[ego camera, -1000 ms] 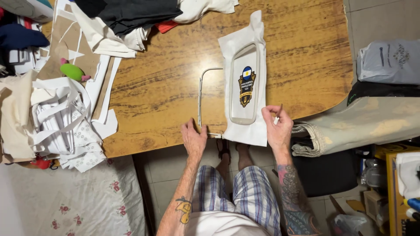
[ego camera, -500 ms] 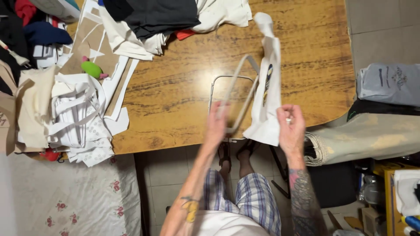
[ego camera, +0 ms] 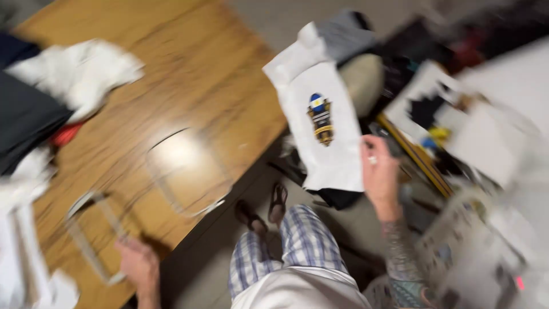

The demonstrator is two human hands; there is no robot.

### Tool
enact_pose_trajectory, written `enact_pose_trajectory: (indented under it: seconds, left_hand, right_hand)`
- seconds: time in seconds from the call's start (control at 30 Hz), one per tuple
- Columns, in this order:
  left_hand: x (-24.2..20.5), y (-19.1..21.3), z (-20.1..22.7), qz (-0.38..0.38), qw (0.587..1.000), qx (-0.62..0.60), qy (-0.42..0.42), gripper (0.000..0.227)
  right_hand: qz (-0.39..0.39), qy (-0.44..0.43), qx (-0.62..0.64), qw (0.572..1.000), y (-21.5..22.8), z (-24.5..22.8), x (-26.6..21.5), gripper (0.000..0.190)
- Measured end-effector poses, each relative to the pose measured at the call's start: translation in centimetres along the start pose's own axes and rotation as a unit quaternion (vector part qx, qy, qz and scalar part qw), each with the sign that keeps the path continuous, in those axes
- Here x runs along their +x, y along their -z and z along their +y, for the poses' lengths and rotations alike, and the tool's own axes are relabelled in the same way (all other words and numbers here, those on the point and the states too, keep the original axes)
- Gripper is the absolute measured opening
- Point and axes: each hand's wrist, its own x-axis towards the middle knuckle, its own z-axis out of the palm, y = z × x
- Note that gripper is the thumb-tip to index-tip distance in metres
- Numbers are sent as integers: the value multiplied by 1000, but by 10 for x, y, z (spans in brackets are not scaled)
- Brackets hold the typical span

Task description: Removing an embroidery hoop from a machine and setting up a new piece of fabric in the hoop

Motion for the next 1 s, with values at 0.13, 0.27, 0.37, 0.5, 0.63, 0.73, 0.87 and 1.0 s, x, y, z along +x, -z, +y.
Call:
enact_pose_trajectory:
  seconds: [0.13,0.27,0.37,0.5,0.63,0.73,0.87,1.0]
  left_hand:
    - [7,0,26,54,997,14,-61,20]
    - [57,-71,-55,-5,970,-196,-142,14]
    - [61,-91,-11,-35,946,-289,-141,15]
    - [14,-64,157,-72,903,-407,-115,35]
    - [-116,41,362,-529,779,-333,41,56]
    - [-156,27,427,-684,637,-345,86,59]
    - [-187,-31,458,-653,642,-394,78,45]
    - [-192,-78,454,-544,743,-378,-93,25]
  right_hand:
    - [-5,-13,-18,1000,32,26,-38,17]
    - [-26,-37,-23,999,52,52,-70,22]
    - [-63,-77,-5,995,59,62,-80,28]
    - [-72,-98,67,990,72,50,-80,18]
    - [-50,-46,111,991,73,67,-71,15]
    - [-55,-81,157,983,73,90,-65,13]
    - [-75,-160,220,959,78,143,-50,13]
    - [-144,-262,246,922,95,233,12,25]
